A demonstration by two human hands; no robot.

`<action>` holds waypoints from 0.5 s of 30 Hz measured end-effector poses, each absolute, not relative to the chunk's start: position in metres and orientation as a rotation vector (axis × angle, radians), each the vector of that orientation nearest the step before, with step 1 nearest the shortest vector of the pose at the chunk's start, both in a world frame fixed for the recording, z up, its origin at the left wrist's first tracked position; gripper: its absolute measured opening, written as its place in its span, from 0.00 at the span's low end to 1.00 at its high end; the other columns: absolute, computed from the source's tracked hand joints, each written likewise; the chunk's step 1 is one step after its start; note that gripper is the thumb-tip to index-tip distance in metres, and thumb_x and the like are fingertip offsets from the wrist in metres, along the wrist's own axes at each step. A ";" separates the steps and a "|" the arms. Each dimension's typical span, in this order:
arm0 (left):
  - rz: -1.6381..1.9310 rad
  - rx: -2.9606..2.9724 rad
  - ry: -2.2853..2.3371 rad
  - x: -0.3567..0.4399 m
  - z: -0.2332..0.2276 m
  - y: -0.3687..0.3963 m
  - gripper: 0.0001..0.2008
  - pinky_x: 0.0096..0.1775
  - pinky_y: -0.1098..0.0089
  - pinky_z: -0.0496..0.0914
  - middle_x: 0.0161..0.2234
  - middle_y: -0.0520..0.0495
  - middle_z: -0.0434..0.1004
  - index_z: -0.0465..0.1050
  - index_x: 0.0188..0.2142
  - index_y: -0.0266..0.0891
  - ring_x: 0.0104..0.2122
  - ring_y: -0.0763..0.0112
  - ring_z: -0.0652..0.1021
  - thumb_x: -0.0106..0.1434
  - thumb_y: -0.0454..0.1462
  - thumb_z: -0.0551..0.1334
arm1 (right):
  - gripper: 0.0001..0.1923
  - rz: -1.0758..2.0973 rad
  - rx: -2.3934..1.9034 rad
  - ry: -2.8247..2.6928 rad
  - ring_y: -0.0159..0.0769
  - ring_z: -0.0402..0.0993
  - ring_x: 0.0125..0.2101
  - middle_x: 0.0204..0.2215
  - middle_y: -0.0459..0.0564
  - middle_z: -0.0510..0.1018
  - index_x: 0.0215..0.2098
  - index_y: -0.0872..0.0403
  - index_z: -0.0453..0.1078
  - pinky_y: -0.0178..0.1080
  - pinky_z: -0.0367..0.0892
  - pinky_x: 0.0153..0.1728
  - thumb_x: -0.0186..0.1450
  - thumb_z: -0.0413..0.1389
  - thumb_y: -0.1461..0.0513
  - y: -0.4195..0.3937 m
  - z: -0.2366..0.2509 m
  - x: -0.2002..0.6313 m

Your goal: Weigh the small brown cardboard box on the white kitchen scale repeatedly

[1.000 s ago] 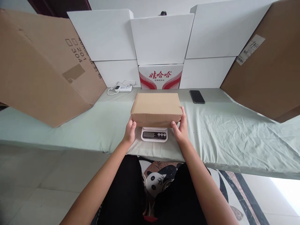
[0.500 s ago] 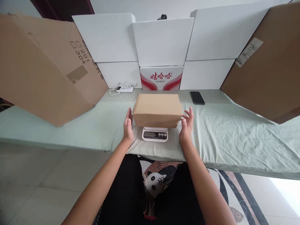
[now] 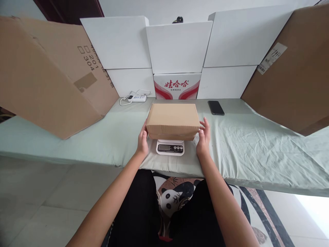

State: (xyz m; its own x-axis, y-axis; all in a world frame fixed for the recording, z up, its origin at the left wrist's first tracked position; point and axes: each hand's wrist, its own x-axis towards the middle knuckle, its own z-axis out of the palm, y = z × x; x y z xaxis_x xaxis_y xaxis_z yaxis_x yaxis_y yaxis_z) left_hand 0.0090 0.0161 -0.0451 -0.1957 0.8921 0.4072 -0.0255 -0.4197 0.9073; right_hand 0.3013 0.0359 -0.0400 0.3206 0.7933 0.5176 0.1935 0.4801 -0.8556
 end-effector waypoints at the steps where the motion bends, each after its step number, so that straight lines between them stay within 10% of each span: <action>1: 1.694 1.372 1.059 0.009 -0.044 0.016 0.45 0.81 0.53 0.55 0.81 0.46 0.61 0.63 0.78 0.50 0.81 0.50 0.60 0.72 0.69 0.55 | 0.44 0.500 -1.030 -1.213 0.58 0.73 0.64 0.64 0.58 0.75 0.76 0.44 0.66 0.66 0.68 0.67 0.70 0.54 0.33 0.036 -0.039 0.301; 15: 1.660 1.368 1.040 0.012 -0.040 0.016 0.45 0.80 0.50 0.57 0.81 0.49 0.60 0.63 0.78 0.52 0.81 0.49 0.59 0.72 0.69 0.54 | 0.43 0.485 -1.072 -1.230 0.61 0.65 0.72 0.69 0.60 0.74 0.72 0.49 0.70 0.68 0.60 0.73 0.71 0.52 0.33 0.035 -0.033 0.298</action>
